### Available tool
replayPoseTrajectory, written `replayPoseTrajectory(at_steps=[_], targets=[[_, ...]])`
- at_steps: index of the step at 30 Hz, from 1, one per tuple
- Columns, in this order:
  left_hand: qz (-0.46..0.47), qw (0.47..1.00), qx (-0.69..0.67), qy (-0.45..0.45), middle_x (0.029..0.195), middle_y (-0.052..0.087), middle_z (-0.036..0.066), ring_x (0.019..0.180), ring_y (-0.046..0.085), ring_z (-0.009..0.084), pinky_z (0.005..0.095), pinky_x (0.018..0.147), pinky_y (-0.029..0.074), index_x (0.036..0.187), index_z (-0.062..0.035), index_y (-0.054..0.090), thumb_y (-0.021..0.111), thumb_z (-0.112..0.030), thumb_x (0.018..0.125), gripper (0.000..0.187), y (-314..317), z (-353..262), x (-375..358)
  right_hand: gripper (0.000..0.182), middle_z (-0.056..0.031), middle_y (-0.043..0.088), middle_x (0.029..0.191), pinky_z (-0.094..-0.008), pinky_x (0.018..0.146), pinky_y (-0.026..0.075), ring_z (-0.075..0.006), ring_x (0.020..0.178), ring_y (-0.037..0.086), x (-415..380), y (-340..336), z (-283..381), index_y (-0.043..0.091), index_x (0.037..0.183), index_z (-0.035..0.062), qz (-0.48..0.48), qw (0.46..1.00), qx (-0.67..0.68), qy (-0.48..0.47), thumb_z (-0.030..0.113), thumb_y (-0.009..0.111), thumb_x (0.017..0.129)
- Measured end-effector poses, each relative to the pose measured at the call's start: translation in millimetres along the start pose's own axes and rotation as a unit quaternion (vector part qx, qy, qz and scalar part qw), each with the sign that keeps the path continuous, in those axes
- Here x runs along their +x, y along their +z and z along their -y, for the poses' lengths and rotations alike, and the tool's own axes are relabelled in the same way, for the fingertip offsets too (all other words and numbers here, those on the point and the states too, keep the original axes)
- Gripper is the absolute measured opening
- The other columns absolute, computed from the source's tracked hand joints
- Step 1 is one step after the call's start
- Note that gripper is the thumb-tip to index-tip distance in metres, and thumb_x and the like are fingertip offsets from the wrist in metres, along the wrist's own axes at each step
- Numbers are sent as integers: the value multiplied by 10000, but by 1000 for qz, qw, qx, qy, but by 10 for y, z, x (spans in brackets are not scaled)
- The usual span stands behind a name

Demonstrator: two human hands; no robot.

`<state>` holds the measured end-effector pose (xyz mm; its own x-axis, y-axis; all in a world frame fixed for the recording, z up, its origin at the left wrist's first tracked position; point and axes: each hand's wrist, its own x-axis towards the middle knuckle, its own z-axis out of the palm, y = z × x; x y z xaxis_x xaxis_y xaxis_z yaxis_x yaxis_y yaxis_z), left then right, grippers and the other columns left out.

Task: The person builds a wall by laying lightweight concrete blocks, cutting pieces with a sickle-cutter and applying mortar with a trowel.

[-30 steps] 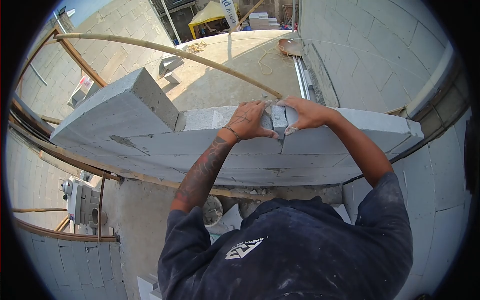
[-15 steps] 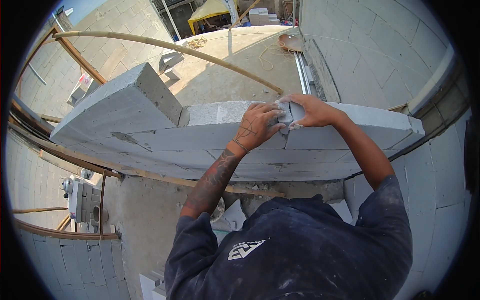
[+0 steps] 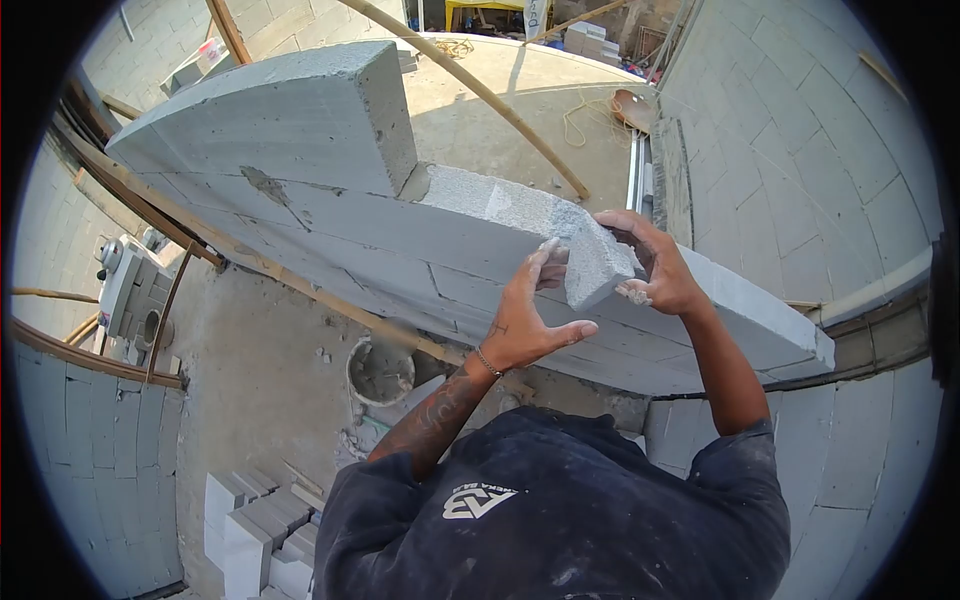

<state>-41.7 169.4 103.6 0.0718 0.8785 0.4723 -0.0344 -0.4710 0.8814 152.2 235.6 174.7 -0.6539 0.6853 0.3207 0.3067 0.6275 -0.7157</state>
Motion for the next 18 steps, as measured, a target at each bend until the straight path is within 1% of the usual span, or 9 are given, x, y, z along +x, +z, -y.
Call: replayPoseTrajectory(at_steps=[1,4,7,9,10,11,13,15,18], targets=[[-24,1000,6,-8,1118,488,155,1023,533,250,360,871,440,1207,13,436,803,-220,601,746,-91,-1,-88,687,-140,498,1193,-342,969,348,-255,1114,482,13,164,29,475,1213,24,26,997,68,12,256,704,608],[-32,987,90,-126,1193,434,163,1039,514,249,344,875,429,1227,65,386,790,-289,603,823,-511,19,-585,704,-136,485,1227,-352,985,334,-266,1147,464,107,782,-13,469,1227,32,133,985,112,7,292,704,616],[-135,955,216,-149,1152,450,173,1049,497,271,341,883,415,1221,71,389,786,-341,596,848,-723,234,-1476,690,-145,479,1236,-362,996,321,-281,1170,448,114,1732,-140,470,1227,38,259,938,228,43,279,709,627],[-244,912,198,-264,1113,461,172,1036,495,282,344,877,413,1216,66,395,783,-346,593,842,-759,356,-2197,673,-155,475,1243,-370,1002,315,-294,1181,440,-30,2444,-159,470,1227,39,327,895,290,90,262,709,639],[-289,884,165,-328,1075,471,171,1022,493,292,346,872,410,1212,61,402,780,-352,591,836,-777,455,-2536,651,-163,469,1251,-378,1006,311,-310,1188,432,-91,2776,-173,470,1226,37,361,908,202,62,240,709,655],[-310,871,165,-343,1075,471,171,1022,493,292,346,872,410,1212,61,402,780,-352,591,836,-769,615,-2955,630,-171,463,1260,-387,1010,307,-326,1195,424,-177,3093,-215,471,1224,35,380,918,109,29,219,708,671],[-379,726,274,-504,1126,464,195,1091,457,321,368,913,395,1214,57,402,766,-388,586,852,-839,1003,-3869,609,-175,474,1242,-397,993,326,-357,1173,428,-424,3791,-424,471,1214,31,407,909,92,13,209,715,685],[-418,639,334,-553,1079,484,195,1057,473,334,382,900,397,1174,48,429,769,-344,585,785,-1029,1290,-4668,603,-183,496,1193,-405,970,347,-359,1150,437,-734,4482,-764,475,1198,29,468,876,52,104,223,718,682],[-481,560,353,-575,1016,500,176,998,492,322,383,864,410,1114,32,462,783,-304,561,722,-1600,1966,-5744,582,-199,506,1154,-418,931,372,-355,1118,450,-1317,5899,-1466,477,1177,-3,548,835,-39,31,220,707,691]])
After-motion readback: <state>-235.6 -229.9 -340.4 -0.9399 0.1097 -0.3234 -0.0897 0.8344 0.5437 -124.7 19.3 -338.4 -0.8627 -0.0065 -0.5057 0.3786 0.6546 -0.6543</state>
